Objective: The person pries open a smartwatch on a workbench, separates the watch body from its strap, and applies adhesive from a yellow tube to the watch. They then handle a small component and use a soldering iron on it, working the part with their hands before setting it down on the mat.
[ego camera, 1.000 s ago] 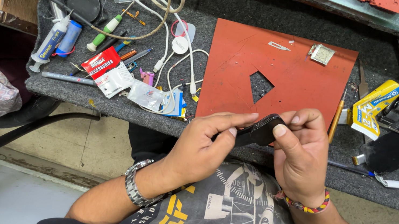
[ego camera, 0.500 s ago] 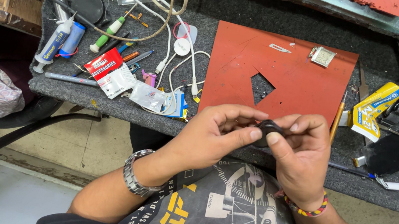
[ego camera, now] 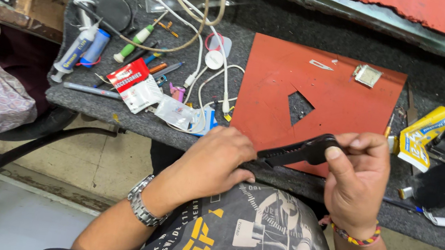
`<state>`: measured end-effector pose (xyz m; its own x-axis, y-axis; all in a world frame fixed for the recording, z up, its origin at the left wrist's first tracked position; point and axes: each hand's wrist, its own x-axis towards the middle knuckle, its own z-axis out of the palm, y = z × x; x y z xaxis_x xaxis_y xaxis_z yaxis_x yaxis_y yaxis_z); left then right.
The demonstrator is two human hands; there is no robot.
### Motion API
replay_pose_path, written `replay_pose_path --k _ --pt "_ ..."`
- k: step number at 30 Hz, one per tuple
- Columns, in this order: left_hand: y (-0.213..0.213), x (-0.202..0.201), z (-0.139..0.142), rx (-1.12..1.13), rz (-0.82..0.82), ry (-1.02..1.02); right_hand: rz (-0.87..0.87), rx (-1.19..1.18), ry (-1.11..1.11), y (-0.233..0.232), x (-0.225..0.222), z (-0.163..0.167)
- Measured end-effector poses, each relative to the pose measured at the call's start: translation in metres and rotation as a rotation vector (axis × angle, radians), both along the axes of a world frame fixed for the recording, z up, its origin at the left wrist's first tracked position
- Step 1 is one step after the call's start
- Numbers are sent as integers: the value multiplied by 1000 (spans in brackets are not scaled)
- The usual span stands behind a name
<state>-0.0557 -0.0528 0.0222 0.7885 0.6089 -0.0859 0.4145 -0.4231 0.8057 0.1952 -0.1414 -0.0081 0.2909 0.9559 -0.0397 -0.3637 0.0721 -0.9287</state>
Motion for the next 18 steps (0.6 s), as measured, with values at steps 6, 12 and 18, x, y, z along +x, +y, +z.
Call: replay_pose_path --k 6,12,18 --pt "5 -11 -10 -129 7 -21 -71 -6 49 -1 14 1" --pt "15 -18 -11 142 253 -159 -72 2 40 -2 19 -8" --pt "42 -20 -11 303 648 -3 -83 -37 44 -1 17 -17"
